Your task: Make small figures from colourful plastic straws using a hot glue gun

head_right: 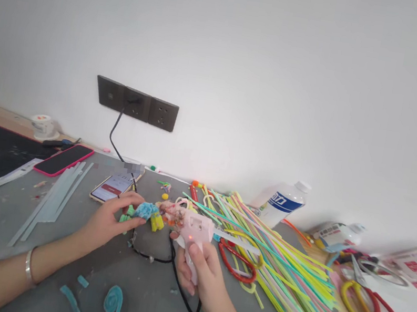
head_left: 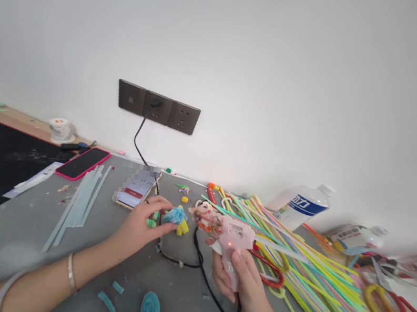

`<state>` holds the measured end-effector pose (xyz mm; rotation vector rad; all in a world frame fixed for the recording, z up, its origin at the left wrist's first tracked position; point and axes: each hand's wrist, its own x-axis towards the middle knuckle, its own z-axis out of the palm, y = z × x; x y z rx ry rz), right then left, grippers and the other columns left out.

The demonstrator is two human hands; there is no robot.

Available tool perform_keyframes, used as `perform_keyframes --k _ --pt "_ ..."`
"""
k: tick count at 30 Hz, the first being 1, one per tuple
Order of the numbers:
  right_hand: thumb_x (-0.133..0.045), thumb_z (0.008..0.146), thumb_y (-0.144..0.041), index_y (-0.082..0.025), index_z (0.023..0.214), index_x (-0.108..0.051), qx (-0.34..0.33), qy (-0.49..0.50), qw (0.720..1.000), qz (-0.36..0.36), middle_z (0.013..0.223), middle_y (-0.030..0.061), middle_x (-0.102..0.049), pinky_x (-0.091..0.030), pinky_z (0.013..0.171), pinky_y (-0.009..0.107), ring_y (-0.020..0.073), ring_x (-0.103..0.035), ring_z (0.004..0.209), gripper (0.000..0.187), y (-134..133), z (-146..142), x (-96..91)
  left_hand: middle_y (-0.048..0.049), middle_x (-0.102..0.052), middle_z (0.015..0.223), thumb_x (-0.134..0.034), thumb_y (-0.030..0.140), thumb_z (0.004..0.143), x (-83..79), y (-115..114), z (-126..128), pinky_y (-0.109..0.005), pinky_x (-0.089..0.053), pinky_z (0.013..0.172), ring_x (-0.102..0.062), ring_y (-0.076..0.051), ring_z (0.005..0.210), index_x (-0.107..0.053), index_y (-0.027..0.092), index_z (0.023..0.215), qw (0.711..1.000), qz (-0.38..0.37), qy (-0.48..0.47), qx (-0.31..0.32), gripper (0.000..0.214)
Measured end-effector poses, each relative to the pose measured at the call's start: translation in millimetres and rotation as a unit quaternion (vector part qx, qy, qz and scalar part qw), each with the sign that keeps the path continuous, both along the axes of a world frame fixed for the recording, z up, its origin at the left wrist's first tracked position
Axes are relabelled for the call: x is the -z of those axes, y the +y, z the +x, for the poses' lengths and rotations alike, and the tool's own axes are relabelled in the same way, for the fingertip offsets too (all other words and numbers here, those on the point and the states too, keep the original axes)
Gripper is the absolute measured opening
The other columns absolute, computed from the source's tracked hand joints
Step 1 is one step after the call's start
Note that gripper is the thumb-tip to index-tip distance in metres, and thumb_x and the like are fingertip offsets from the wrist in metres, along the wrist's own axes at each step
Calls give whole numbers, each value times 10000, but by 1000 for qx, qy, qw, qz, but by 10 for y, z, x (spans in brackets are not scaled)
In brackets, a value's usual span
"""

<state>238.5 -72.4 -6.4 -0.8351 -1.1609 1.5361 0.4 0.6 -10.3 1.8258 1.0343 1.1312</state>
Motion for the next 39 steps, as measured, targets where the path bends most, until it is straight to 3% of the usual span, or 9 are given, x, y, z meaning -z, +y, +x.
perform_keyframes --k 3,7,12,16,18,20,24,30,39 --pt "-563 881 -617 -148 975 -605 27 20 999 3 504 -90 -384 -145 339 183 25 -209 310 481 5 -3 17 -57 -667 877 -689 515 784 -53 -7 20 -291 -450 664 -572 -186 779 -684 192 903 988 -128 -79 32 345" --pt "-564 886 -610 -150 981 -611 32 52 998 -10 509 -90 -390 -148 348 186 22 -196 313 472 11 -4 2 -91 -685 919 -664 660 738 -115 -2 34 -281 -445 583 -583 -173 725 -668 192 895 910 -317 -253 83 494" --pt "-534 919 -579 -166 985 -613 27 73 997 -15 514 -91 -393 -156 352 177 17 -187 317 426 13 -11 -19 -75 -707 959 -755 580 701 -113 22 26 -271 -479 643 -625 -168 788 -670 205 889 850 -398 -333 96 429" --pt "-539 912 -585 -173 970 -608 39 69 997 -21 509 -94 -392 -155 356 178 19 -186 318 422 21 -15 -29 -71 -708 940 -736 554 740 -95 44 24 -270 -461 614 -635 -171 775 -615 210 820 829 -428 -351 77 374" --pt "-552 899 -596 -173 959 -605 44 66 997 -24 503 -96 -389 -148 354 182 20 -182 316 430 30 -11 -39 -67 -700 918 -721 602 727 -93 47 14 -276 -453 616 -628 -176 770 -601 212 808 844 -412 -333 82 417" --pt "-562 887 -606 -176 950 -605 51 66 996 -22 497 -99 -386 -143 351 184 20 -177 313 437 39 -3 -50 -53 -689 872 -724 621 708 -91 38 0 -284 -445 630 -610 -179 755 -616 211 813 893 -353 -261 98 438" --pt "-556 891 -604 -185 956 -609 63 73 995 -12 491 -105 -374 -150 354 187 21 -169 310 426 56 14 -64 -25 -671 835 -784 419 713 -40 -19 7 -290 -407 654 -563 -176 726 -695 202 888 985 -126 18 116 293" --pt "-560 877 -623 -184 977 -613 73 71 995 -16 490 -108 -364 -142 357 197 29 -168 312 453 67 24 -72 -36 -717 852 -801 294 710 116 -93 111 -351 -435 776 -608 -249 848 -731 242 888 973 54 215 64 198" --pt "-571 878 -612 -182 975 -620 57 91 994 -14 490 -108 -373 -131 350 197 28 -168 307 444 71 15 -94 -36 -737 965 -823 423 681 96 -93 57 -382 -425 843 -631 -273 933 -728 264 1001 966 64 245 45 369"
